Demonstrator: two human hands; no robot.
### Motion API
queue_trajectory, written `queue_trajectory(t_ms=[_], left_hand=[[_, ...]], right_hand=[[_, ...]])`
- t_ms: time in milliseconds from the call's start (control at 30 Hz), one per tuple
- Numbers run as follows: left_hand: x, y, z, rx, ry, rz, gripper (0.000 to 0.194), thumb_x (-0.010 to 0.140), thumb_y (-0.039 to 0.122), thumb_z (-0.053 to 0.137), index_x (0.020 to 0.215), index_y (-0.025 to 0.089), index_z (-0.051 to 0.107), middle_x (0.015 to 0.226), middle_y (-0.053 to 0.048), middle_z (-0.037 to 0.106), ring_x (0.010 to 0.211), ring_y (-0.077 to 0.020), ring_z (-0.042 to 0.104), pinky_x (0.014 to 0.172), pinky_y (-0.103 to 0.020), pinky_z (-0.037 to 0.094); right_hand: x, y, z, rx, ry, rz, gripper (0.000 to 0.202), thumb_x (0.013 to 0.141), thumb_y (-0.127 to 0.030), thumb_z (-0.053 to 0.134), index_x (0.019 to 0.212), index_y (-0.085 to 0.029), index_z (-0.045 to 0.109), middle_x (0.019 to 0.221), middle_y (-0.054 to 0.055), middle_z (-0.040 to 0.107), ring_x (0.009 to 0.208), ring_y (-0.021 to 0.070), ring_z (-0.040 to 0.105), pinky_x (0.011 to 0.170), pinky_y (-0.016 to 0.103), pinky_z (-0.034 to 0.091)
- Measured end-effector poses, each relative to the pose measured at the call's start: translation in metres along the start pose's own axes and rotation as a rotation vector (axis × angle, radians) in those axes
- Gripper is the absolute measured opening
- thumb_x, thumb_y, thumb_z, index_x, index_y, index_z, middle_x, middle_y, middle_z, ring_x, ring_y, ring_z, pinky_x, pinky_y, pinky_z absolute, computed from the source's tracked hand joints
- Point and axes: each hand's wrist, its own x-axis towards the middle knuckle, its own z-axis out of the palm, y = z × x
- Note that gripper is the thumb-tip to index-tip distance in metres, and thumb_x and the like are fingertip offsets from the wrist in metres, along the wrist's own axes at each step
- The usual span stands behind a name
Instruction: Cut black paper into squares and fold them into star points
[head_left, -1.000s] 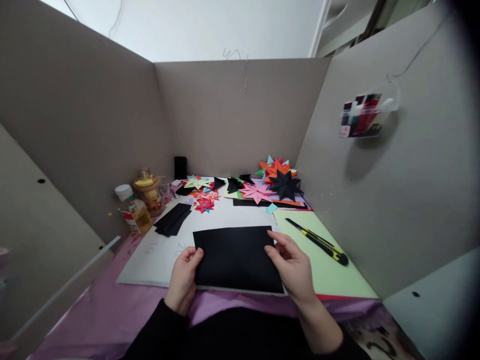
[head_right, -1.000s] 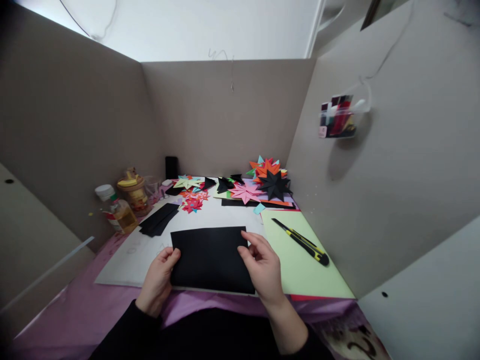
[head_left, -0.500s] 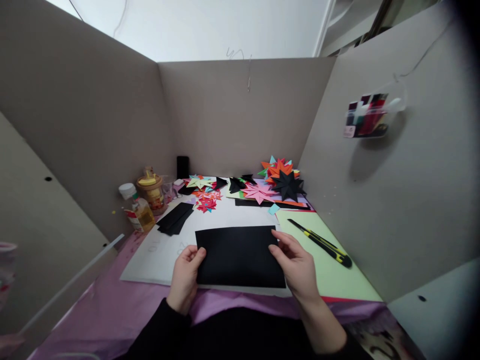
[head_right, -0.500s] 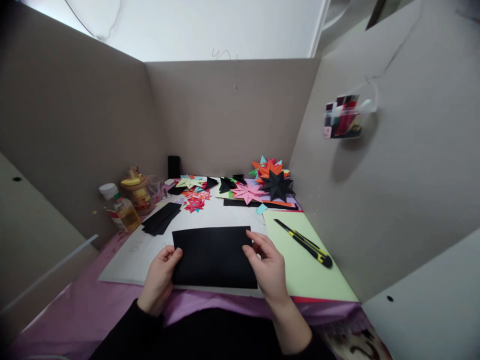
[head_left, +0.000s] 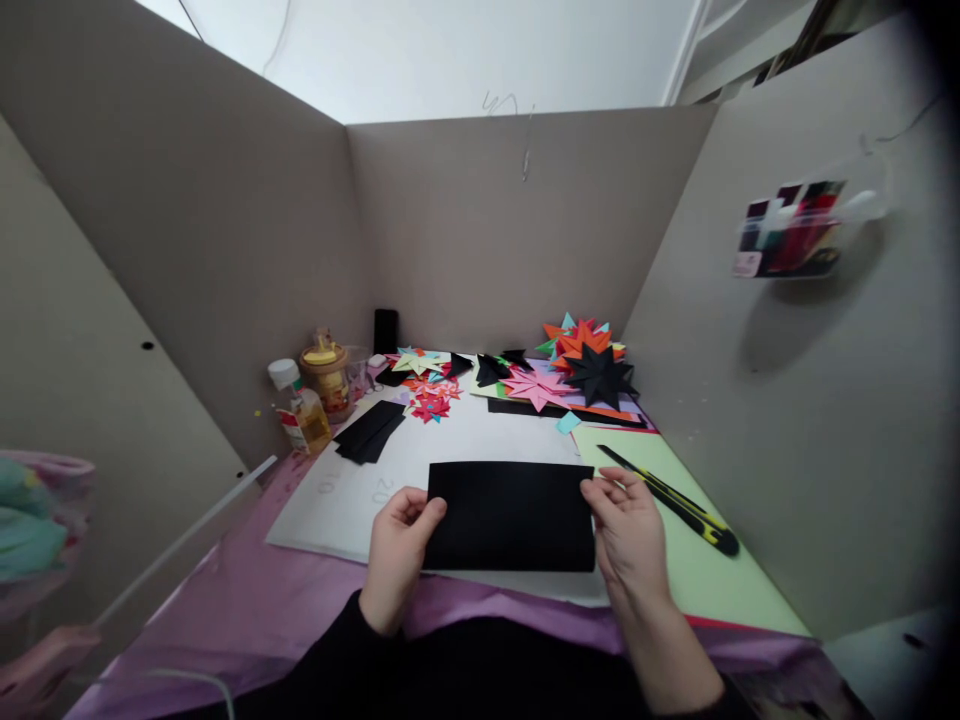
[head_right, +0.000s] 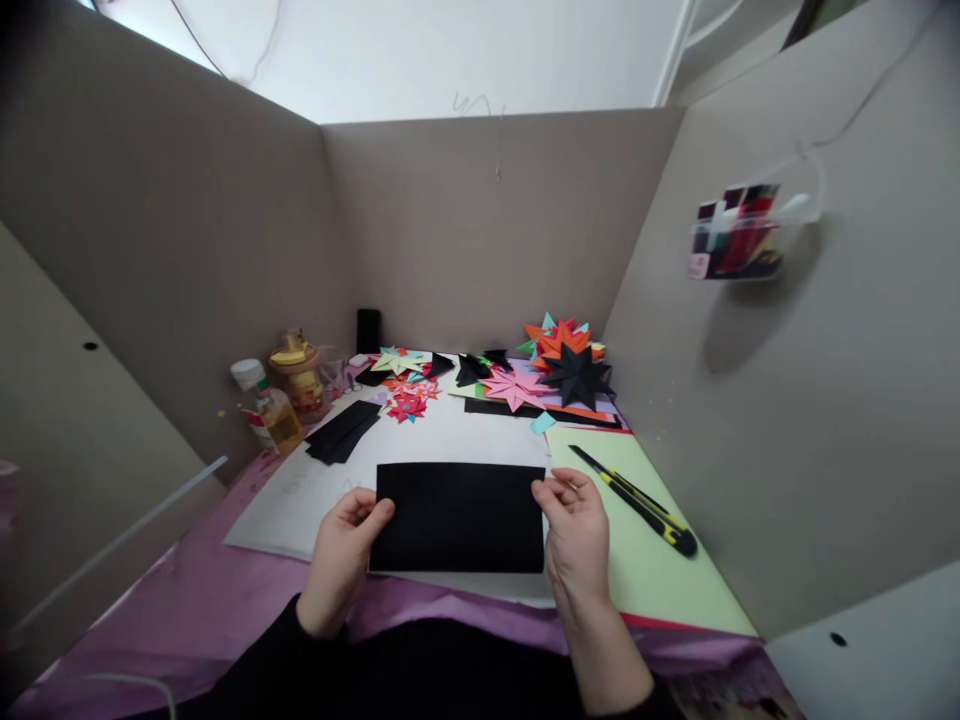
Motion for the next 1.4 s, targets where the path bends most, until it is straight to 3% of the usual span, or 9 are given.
queue_trajectory(t_ms=[300, 800, 1400], left_hand=[[-0.0011, -0.0013, 0.0004, -0.003, -0.009, -0.031, 0.027, 0.064, 0.034, 0.076, 0.070, 0.015, 0.059, 0.060, 0.002, 0.060, 0.055, -0.0092, 0.051, 0.053, -0.019, 0.039], [0.0021, -0.0023, 0.0007, -0.021, 0.014, -0.063, 0.031, 0.062, 0.037, 0.078, 0.069, 0.015, 0.058, 0.058, 0.002, 0.060, 0.052, -0.0083, 0.050, 0.050, -0.018, 0.037], [0.0003, 0.0013, 0.0022, -0.080, 0.004, -0.116, 0.033, 0.058, 0.038, 0.079, 0.066, 0.015, 0.057, 0.056, 0.003, 0.060, 0.051, -0.0086, 0.051, 0.049, -0.019, 0.036]], right_hand=[[-0.0001, -0.0030, 0.0005, 0.058, -0.001, 0.095, 0.048, 0.050, -0.022, 0.084, 0.088, -0.020, 0.056, 0.065, -0.004, 0.062, 0.060, 0.0087, 0.056, 0.053, 0.018, 0.041], [-0.0011, -0.0029, 0.0013, 0.078, -0.016, 0.120, 0.046, 0.050, -0.023, 0.085, 0.088, -0.020, 0.058, 0.064, -0.004, 0.064, 0.061, 0.0067, 0.055, 0.055, 0.015, 0.040], [-0.0015, -0.0024, -0.0010, 0.013, -0.041, 0.070, 0.043, 0.053, -0.025, 0.083, 0.087, -0.020, 0.057, 0.064, -0.004, 0.061, 0.062, 0.0088, 0.055, 0.062, 0.020, 0.043]])
